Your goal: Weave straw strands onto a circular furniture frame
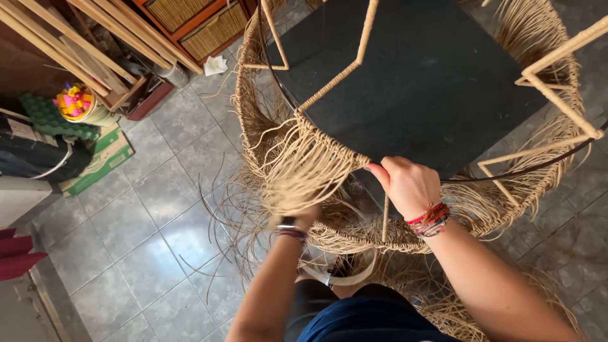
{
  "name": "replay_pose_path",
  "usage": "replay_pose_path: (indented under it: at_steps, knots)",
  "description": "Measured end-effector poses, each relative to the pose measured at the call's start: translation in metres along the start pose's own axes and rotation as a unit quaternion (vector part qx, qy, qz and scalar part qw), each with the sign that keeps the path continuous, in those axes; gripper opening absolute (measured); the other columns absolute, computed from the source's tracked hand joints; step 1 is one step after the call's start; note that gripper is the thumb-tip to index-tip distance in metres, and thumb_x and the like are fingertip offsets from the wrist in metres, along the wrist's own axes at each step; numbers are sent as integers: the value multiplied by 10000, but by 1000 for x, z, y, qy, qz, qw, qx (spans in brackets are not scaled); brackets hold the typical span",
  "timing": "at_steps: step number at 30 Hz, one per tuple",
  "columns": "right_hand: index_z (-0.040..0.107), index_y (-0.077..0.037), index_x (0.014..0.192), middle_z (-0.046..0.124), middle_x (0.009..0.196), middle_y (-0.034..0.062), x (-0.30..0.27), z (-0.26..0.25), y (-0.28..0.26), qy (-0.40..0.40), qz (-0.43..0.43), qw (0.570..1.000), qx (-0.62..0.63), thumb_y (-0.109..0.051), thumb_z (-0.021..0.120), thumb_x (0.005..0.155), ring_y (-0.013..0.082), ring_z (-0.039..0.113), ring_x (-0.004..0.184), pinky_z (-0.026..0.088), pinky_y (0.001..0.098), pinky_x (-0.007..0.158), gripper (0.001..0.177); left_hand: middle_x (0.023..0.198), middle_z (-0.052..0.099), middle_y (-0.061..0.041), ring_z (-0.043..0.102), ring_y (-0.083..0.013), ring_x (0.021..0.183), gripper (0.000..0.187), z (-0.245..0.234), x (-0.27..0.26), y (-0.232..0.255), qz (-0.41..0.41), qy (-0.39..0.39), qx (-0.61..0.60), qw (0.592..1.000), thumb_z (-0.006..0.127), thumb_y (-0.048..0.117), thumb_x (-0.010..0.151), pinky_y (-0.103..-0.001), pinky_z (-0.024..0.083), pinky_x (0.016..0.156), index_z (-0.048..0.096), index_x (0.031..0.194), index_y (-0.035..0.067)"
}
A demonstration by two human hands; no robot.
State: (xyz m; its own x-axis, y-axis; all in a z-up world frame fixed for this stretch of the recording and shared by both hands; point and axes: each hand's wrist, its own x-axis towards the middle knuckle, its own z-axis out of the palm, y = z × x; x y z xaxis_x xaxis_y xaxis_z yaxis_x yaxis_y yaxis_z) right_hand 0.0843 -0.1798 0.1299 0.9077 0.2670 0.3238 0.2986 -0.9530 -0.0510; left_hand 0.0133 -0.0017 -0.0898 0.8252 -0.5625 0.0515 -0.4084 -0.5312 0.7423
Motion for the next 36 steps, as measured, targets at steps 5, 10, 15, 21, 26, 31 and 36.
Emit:
replay_pose_path:
  at_steps: [5,10,15,21,26,31,36]
  knots:
    - [596,-255,697,628,623,-52,2,-6,-5,-32,43,998,-32,-657,572,975,219,694,588,547,329,526,490,1007,746,-37,697,-290,1026,279,-69,-42,-9,-128,-84,-35,988,601,431,901,-419,533,877,675,1109,258]
    - [593,-251,743,650,681,-31,2,-5,-6,-64,40,997,-23,-627,534,1008,233,706,631,570,358,560,463,1087,770,-30,688,-313,1108,351,-125,-71,10,-260,-143,-77,952,623,498,894,-459,528,969,674,1177,297]
    - [576,-254,845,659,761,-49,8,15,-1,-136,11,991,-7,-506,492,1044,211,732,757,592,365,613,333,1065,726,-50,696,-313,1027,518,-145,-34,62,-150,226,-17,963,876,355,717,-403,559,869,672,1172,215]
    - [655,-198,928,769,870,45,33,-3,11,-290,28,949,122,-400,442,1046,359,748,878,599,526,766,316,904,591,34,607,-213,860,392,-95,34,97,-55,467,5,883,912,342,652,-331,477,778,622,891,233]
    - [735,-132,873,785,941,131,48,-9,17,-350,72,888,290,-270,468,1016,418,707,1014,543,541,837,332,1076,632,-324,604,-571,1049,452,-50,82,90,-4,222,-177,959,695,-44,739,-638,507,896,567,1172,-51]
    - [747,-108,892,784,921,124,47,-24,10,-335,69,897,281,-265,487,1022,399,715,993,559,513,828,330,1115,710,-188,663,-395,1125,379,-9,73,8,-199,156,-149,956,611,259,874,-516,507,1005,642,1196,61]
    - [744,-132,932,780,912,125,46,-18,10,-326,55,905,270,-289,485,1042,382,729,919,578,505,799,323,1151,701,-137,648,-352,1154,426,-14,48,-15,-244,130,-130,952,583,367,860,-490,502,1019,636,1209,128]
